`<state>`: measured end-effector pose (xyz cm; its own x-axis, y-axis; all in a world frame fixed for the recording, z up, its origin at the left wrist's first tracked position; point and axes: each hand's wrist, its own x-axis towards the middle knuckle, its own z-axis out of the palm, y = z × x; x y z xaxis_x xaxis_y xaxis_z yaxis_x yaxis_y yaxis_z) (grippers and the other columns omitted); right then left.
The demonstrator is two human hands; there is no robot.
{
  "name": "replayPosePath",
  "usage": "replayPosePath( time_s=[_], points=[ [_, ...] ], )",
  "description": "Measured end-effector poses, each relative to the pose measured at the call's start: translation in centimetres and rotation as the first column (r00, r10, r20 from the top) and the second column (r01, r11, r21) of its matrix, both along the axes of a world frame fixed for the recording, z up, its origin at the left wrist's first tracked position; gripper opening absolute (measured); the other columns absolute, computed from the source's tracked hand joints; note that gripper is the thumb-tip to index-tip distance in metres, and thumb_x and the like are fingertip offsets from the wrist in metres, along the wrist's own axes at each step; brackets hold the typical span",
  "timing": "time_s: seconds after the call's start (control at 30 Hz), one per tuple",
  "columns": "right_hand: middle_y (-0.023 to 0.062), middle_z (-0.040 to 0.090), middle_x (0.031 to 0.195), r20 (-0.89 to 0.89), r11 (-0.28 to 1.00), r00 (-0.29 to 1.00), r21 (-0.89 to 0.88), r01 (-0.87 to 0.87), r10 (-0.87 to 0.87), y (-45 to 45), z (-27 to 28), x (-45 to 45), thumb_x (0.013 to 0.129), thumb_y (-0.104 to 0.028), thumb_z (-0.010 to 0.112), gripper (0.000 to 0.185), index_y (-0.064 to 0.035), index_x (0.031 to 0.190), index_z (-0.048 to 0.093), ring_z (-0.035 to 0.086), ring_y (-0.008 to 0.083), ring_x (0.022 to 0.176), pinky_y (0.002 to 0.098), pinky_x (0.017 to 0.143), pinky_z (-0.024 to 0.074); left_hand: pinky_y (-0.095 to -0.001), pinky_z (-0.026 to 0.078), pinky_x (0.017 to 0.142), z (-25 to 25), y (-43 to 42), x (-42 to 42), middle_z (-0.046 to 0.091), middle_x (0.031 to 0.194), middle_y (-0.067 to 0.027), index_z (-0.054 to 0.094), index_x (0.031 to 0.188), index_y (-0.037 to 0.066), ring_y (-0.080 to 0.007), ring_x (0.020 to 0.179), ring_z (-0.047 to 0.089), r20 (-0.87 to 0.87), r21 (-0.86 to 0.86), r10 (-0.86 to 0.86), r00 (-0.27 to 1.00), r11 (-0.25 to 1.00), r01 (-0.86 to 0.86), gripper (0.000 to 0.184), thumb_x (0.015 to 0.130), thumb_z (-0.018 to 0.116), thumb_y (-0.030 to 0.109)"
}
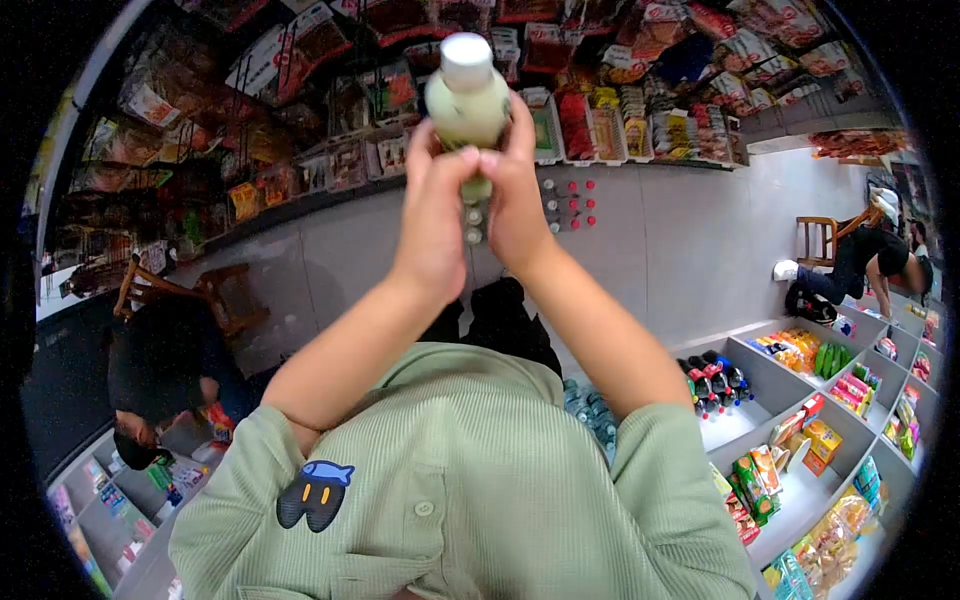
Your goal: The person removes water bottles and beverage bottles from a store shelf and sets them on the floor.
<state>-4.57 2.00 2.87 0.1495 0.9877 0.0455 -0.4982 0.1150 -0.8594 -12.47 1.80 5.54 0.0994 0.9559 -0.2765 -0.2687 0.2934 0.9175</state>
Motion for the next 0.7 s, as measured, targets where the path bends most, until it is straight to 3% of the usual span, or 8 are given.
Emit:
replayPosePath(
  time_s=[0.07,0.1,0.23,0.33,0.47,0.53,0.63,0.7],
  points=[
    [0.0135,0.030,0.136,-0.018,0.994,1.000,-0.105,0.006,-0.008,-1.9,-3.9,-0.7,0.076,-0.031,0.045,0.073,-0.0025,0.138,0.018,0.029,0.0238,0.126,0.0352,0.105,0.0201,-0.0313,0.026,0.100,-3.6,-1.3,-0.8,0.041,0.119,-0.0090,0.029,0.129,0.003,-0.0190,0.114,0.038,-0.021,-0.043,-0.012,1.000,0.999,0.011,0.055,0.082,0.049,0.022],
    [0.0131,0.030,0.135,-0.027,0.984,0.999,-0.173,0.035,-0.040,-2.8,-5.7,-1.3,0.076,-0.031,0.045,0.072,-0.0024,0.137,0.019,0.028,0.0235,0.126,0.0352,0.105,0.0185,-0.0306,0.024,0.101,-4.6,-2.0,-1.1,0.041,0.120,-0.0090,0.030,0.129,0.003,-0.0175,0.116,0.037,0.053,-0.164,0.029,0.998,0.986,-0.020,0.053,0.084,0.048,0.026],
    [0.0116,0.037,0.130,0.009,0.915,0.992,-0.384,0.123,-0.130,-6.2,-12.3,-2.7,0.078,-0.038,0.043,0.065,-0.0051,0.132,0.027,0.032,0.0242,0.125,0.0364,0.104,0.0199,-0.0311,0.020,0.103,-12.2,-4.0,-2.8,0.042,0.121,-0.0086,0.035,0.126,0.004,-0.0164,0.118,0.035,0.037,-0.389,0.012,0.999,0.921,0.003,0.049,0.087,0.042,0.034],
    [0.0111,0.038,0.128,-0.019,0.856,0.991,-0.507,0.105,-0.133,-8.4,-17.3,-3.0,0.080,-0.039,0.041,0.060,-0.0057,0.129,0.029,0.032,0.0233,0.124,0.0355,0.104,0.0194,-0.0294,0.023,0.102,-14.9,-4.8,-3.4,0.047,0.117,-0.0053,0.044,0.116,0.005,-0.0150,0.116,0.038,0.168,-0.569,0.106,0.980,0.822,0.009,0.047,0.092,0.032,0.043],
    [0.0109,0.039,0.125,-0.083,0.766,0.981,-0.637,0.082,-0.174,-10.8,-23.8,-3.7,0.083,-0.038,0.046,0.051,-0.0066,0.121,0.035,0.033,0.0225,0.121,0.0362,0.103,0.0227,-0.0329,0.025,0.100,-23.1,-6.4,-3.4,0.049,0.114,-0.0077,0.045,0.107,0.006,-0.0188,0.113,0.042,0.083,-0.700,0.160,0.984,0.712,-0.056,0.049,0.090,0.030,0.049],
    [0.0094,0.042,0.120,-0.105,0.721,0.967,-0.686,0.098,-0.230,-11.5,-27.9,-3.9,0.084,-0.034,0.049,0.042,-0.0078,0.115,0.038,0.038,0.0213,0.117,0.0354,0.100,0.0271,-0.0329,0.027,0.099,-26.7,-7.1,-3.1,0.051,0.110,-0.0078,0.045,0.105,0.006,-0.0192,0.110,0.044,0.017,-0.795,0.224,0.974,0.594,-0.123,0.049,0.090,0.030,0.050],
    [0.0056,0.042,0.098,-0.203,0.494,0.909,-0.870,0.004,-0.364,-11.4,-33.4,-3.9,0.082,-0.023,0.051,0.028,-0.0100,0.104,0.039,0.043,0.0187,0.095,0.0322,0.087,0.0355,-0.0336,0.033,0.094,-36.0,-9.4,-3.6,0.053,0.105,-0.0077,0.046,0.103,0.007,-0.0197,0.103,0.049,-0.063,-0.831,0.245,0.968,0.525,-0.187,0.047,0.090,0.030,0.049],
    [0.0053,0.044,0.096,-0.152,0.433,0.933,-0.901,0.005,-0.327,-11.4,-37.1,-4.3,0.081,-0.021,0.053,0.027,-0.0098,0.101,0.039,0.046,0.0182,0.094,0.0310,0.086,0.0367,-0.0344,0.038,0.086,-40.0,-9.6,-3.6,0.054,0.098,-0.0060,0.046,0.103,0.008,-0.0196,0.094,0.052,-0.114,-0.851,0.270,0.956,0.471,-0.235,0.044,0.090,0.032,0.047]
  ],
)
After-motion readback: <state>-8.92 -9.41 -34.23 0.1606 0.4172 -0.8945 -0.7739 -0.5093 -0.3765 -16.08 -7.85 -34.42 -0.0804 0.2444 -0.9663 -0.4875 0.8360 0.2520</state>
